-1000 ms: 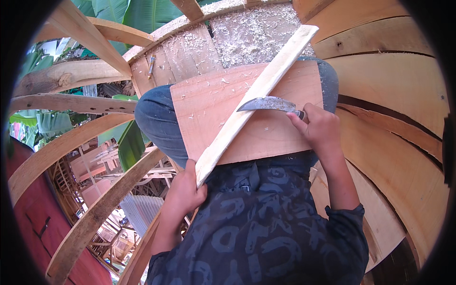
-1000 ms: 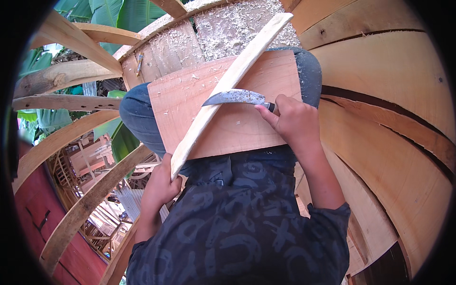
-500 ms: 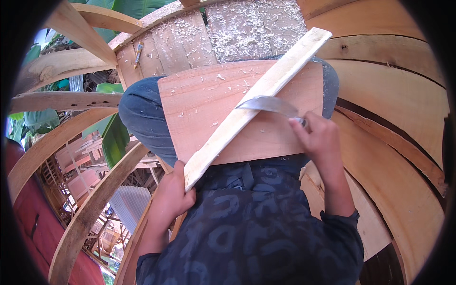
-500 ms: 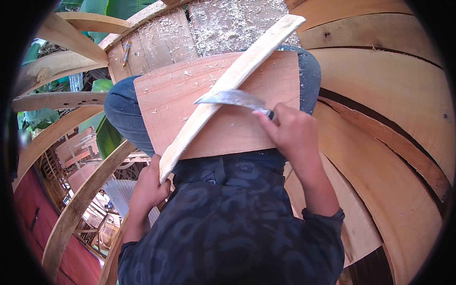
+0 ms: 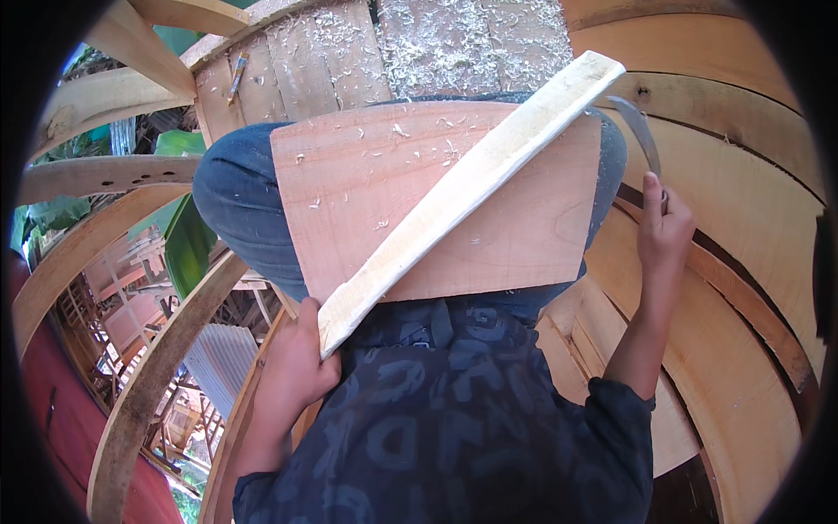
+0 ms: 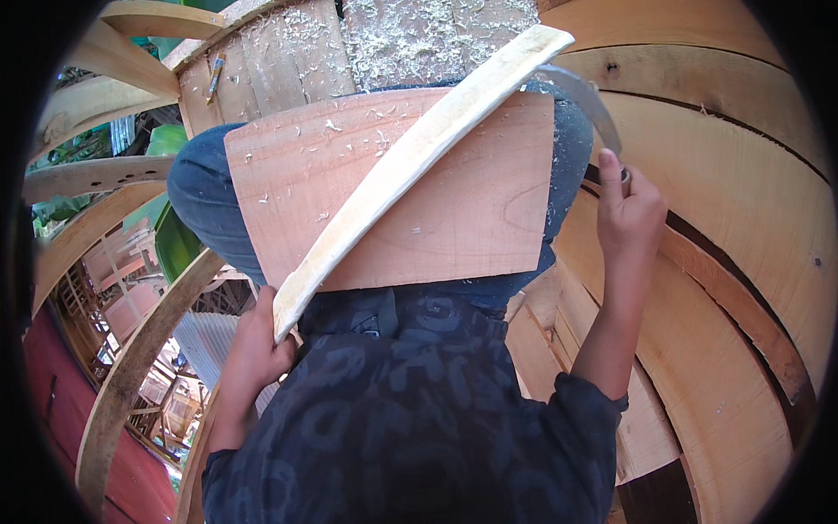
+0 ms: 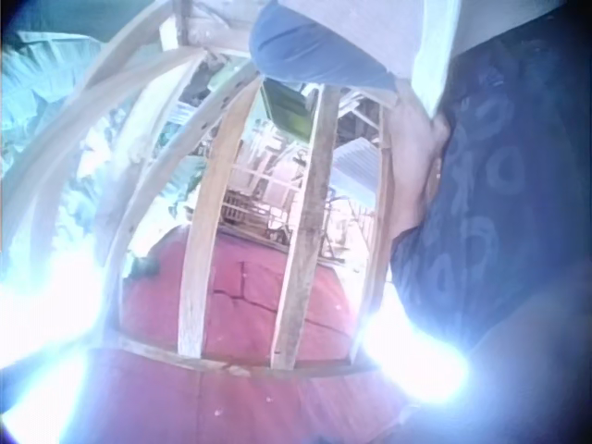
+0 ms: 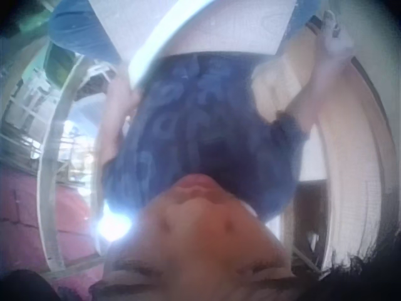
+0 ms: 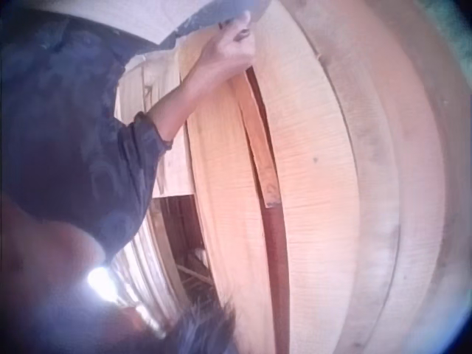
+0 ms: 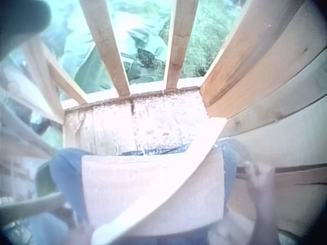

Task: The person carves a long, light-colored wooden stick using a curved knife. They hold the stick with their left hand and repeatedly shave thin layers from its surface with the knife in their right hand, creating wood shavings that fall onto a board on their lap.

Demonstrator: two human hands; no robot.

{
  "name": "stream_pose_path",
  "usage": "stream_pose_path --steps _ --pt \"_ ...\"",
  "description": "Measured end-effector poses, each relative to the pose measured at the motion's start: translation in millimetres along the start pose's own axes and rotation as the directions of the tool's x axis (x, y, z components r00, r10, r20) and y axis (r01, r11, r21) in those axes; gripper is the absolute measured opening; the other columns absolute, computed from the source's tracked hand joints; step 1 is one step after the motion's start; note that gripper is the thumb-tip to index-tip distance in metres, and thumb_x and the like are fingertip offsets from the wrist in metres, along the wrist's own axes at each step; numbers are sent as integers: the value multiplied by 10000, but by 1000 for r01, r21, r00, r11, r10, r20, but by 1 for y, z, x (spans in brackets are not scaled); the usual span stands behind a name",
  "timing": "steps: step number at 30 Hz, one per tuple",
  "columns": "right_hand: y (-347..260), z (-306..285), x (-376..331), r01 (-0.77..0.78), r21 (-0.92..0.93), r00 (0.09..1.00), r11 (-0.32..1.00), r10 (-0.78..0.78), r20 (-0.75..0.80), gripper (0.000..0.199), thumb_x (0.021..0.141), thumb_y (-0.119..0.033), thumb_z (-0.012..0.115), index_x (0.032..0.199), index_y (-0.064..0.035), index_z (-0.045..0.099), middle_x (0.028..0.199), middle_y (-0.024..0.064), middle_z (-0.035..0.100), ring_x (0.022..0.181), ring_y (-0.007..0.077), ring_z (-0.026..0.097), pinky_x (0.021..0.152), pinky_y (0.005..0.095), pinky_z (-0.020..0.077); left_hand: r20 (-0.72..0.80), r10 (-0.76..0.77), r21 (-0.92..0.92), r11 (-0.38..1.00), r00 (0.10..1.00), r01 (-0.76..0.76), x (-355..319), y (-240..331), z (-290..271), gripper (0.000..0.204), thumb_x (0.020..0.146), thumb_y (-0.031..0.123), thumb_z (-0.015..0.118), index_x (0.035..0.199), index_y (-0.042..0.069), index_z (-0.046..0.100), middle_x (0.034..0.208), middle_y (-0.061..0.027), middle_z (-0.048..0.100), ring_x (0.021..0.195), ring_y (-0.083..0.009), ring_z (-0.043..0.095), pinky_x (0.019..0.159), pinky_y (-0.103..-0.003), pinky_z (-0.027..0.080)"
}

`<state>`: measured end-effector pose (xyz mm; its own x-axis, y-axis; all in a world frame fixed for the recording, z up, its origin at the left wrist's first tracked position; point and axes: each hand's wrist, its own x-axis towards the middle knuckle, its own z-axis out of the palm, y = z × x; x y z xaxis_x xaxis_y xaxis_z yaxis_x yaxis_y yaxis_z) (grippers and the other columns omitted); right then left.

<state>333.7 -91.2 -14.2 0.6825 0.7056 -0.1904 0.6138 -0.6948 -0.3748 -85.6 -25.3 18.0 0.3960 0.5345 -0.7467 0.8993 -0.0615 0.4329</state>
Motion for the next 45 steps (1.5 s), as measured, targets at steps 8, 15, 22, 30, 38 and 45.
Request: stream_pose_path --steps 8,15,22,30,38,45 --pt "-45 42 -52 466 34 866 884 -464 187 520 810 -477 733 610 -52 510 498 94 492 449 284 528 436 373 406 38 -50 -69 996 998 53 -1 5 -5 311 698 26 530 989 -26 433 773 -321 567 802 -527 563 700 -538 443" --pt "-37 44 -35 501 -42 864 864 -497 73 533 819 -491 724 619 -35 534 496 103 457 435 262 466 435 360 375 74 -17 -154 988 997 28 1 13 -10 281 681 9 504 950 -28 430 760 -309 538 808 -535 533 697 -501 432" --pt "4 15 -2 89 71 993 993 -83 -81 539 894 -446 660 640 5 511 520 91 434 464 201 391 459 347 334 102 -17 -230 972 995 41 2 3 -11 291 664 2 499 947 -24 435 755 -302 531 800 -528 532 681 -489 432" --pt "-63 61 -66 546 182 794 818 -574 201 509 772 -480 769 628 -40 557 513 91 503 455 256 551 441 363 416 106 -9 -164 986 994 27 2 9 -15 280 683 -7 501 955 -19 437 699 -282 530 755 -516 550 644 -483 433" --pt "-39 40 -34 383 -51 920 922 -376 109 558 772 -495 765 602 -18 531 505 116 471 426 261 465 433 355 378 124 5 -214 977 992 22 3 8 -15 276 684 -5 525 947 -22 444 694 -271 526 728 -496 552 618 -468 423" --pt "-69 57 -72 606 117 775 787 -617 135 559 796 -488 749 578 -33 507 490 98 463 402 244 443 417 347 362 188 -28 -212 975 982 69 6 10 -20 318 678 25 544 980 -36 463 731 -313 566 782 -507 575 678 -501 438"
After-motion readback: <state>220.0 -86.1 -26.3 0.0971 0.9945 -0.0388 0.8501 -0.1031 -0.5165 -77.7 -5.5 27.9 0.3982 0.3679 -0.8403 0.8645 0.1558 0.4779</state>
